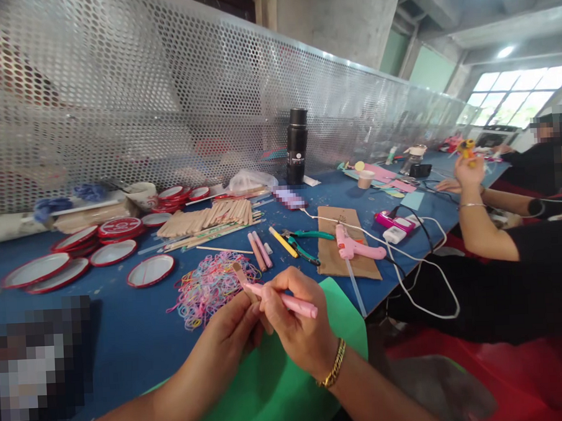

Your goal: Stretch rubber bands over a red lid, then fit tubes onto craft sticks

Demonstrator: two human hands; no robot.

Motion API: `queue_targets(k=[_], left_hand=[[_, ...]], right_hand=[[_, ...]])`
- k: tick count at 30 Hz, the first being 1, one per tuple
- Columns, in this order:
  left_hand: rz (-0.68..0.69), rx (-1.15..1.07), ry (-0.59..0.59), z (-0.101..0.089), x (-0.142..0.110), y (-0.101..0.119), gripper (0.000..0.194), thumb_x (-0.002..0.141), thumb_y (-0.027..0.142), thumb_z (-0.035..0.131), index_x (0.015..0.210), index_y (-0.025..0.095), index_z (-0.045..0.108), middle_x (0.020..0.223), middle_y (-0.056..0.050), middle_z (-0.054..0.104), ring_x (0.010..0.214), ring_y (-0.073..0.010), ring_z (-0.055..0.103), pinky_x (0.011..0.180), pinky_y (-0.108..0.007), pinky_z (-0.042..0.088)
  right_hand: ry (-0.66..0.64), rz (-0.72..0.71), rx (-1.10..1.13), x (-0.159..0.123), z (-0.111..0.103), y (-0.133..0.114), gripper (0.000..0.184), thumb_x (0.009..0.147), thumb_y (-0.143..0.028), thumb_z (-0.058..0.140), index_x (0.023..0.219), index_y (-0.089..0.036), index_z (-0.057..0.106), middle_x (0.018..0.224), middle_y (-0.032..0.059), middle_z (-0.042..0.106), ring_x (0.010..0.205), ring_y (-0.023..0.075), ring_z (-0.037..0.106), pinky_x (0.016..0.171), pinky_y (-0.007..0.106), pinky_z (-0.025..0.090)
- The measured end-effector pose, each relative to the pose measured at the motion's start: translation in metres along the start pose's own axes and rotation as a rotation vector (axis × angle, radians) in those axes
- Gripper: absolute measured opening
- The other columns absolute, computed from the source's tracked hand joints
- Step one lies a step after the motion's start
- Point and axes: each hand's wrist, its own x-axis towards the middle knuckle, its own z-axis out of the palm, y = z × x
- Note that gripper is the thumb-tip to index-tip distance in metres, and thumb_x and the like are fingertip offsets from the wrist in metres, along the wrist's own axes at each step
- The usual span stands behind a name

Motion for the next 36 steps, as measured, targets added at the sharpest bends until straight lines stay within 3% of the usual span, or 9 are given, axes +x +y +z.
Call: queue_targets(k=[11,18,25,36], left_hand=[[-0.013,0.023,0.021,-0.0002,-0.0001,0.0009,0.039,0.096,0.053,0.05,0.074,0.021,0.054,0.061,0.004,0.046,0.054,-0.013,0.038,0.051,-0.026,0.031],[0.001,-0.026,0.01,0.0024,0.0009,0.0013,0.039,0.095,0.055,0.052,0.074,0.022,0.051,0.062,0.006,0.042,0.054,-0.012,0.034,0.051,-0.025,0.03],[-0.02,0.002,0.025,0.0015,-0.0009,0.0015,0.04,0.094,0.055,0.052,0.073,0.022,0.052,0.061,0.005,0.044,0.054,-0.0127,0.037,0.051,-0.026,0.03],[0.015,-0.053,-0.002,0.0031,0.0017,-0.0005,0.038,0.095,0.054,0.054,0.076,0.021,0.053,0.063,0.006,0.041,0.054,-0.0113,0.032,0.05,-0.025,0.028]], right_hand=[[0.042,0.003,-0.019,0.0015,0.001,-0.0011,0.021,0.1,-0.025,0.054,0.08,-0.022,0.057,0.069,-0.0002,0.064,0.063,0.0155,0.063,0.062,0.029,0.05],[-0.011,-0.022,-0.018,-0.0005,0.0011,0.0001,0.017,0.099,-0.023,0.057,0.082,-0.022,0.06,0.073,-0.0005,0.067,0.067,0.0154,0.064,0.065,0.028,0.049],[0.057,0.008,-0.01,0.0008,0.0017,-0.0012,0.02,0.1,-0.023,0.055,0.08,-0.022,0.058,0.07,-0.0011,0.064,0.063,0.0146,0.063,0.063,0.027,0.05],[0.013,-0.042,-0.038,-0.0011,0.0011,0.0003,0.015,0.099,-0.024,0.058,0.084,-0.022,0.061,0.075,0.0001,0.067,0.069,0.0155,0.064,0.065,0.029,0.049]])
